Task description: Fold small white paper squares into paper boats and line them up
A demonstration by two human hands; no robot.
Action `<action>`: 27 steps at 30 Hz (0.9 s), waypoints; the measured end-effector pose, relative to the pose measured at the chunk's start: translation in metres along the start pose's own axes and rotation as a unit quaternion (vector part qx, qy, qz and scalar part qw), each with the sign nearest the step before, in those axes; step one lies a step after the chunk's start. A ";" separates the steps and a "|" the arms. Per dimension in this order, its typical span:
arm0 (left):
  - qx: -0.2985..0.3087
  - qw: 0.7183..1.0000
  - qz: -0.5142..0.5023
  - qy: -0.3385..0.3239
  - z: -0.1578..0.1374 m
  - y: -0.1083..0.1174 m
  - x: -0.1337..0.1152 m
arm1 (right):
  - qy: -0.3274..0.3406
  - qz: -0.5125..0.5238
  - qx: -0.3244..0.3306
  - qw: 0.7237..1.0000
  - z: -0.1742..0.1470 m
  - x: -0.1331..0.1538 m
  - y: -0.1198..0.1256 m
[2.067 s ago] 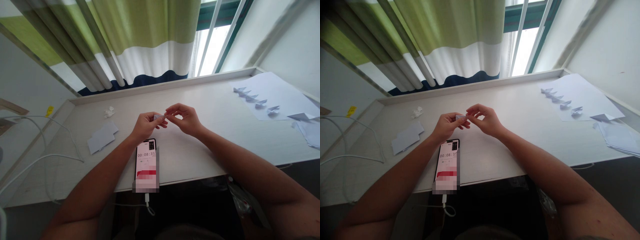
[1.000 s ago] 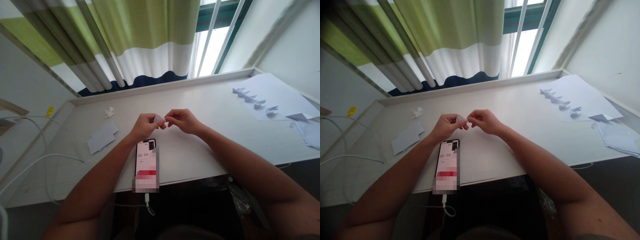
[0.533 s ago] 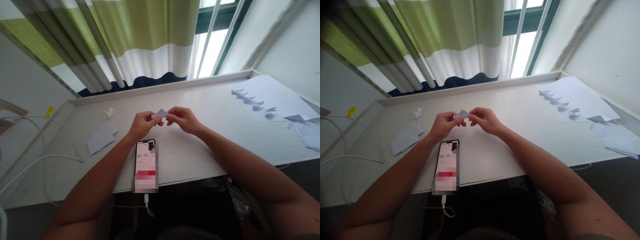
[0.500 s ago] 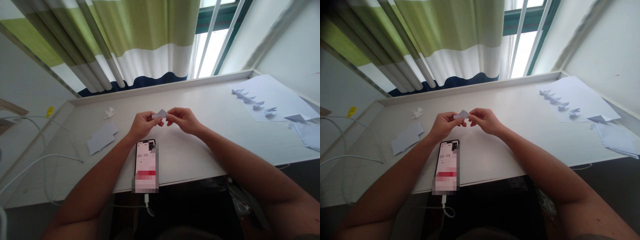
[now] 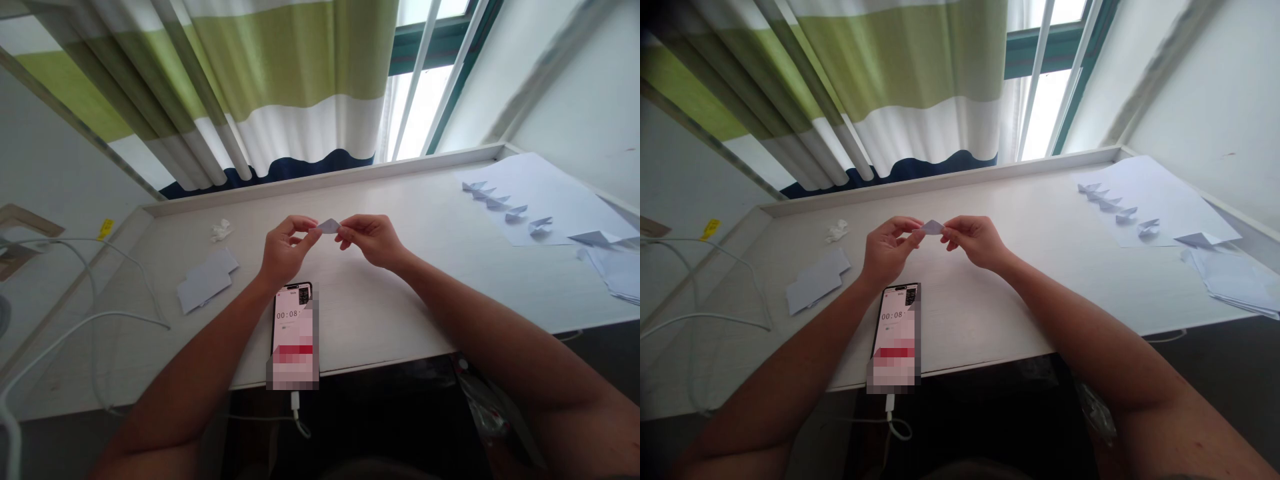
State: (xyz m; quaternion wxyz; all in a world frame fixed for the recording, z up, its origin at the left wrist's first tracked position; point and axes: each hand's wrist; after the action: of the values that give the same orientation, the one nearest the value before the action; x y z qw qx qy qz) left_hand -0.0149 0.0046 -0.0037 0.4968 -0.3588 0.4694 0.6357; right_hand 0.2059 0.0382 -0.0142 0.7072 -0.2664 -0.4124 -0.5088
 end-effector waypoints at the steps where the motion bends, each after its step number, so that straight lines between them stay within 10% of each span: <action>1: 0.010 1.000 -0.017 0.018 0.001 0.000 0.000 | 0.002 -0.001 0.001 1.000 0.000 0.000 0.000; 27: 0.034 0.983 -0.114 0.138 0.004 -0.002 -0.003 | -0.002 -0.037 0.024 0.999 0.001 -0.007 0.005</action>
State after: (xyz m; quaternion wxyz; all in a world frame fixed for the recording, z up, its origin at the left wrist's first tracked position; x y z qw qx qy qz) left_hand -0.0123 0.0076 -0.0008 0.5080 -0.4775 0.5109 0.5029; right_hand 0.2093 0.0444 -0.0198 0.6932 -0.2354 -0.4355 -0.5237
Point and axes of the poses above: each hand's wrist, its own z-axis towards the middle knuckle, its own y-axis out of the back of the hand, x = y × z, and after that the axes turned 9 degrees about y, right-handed
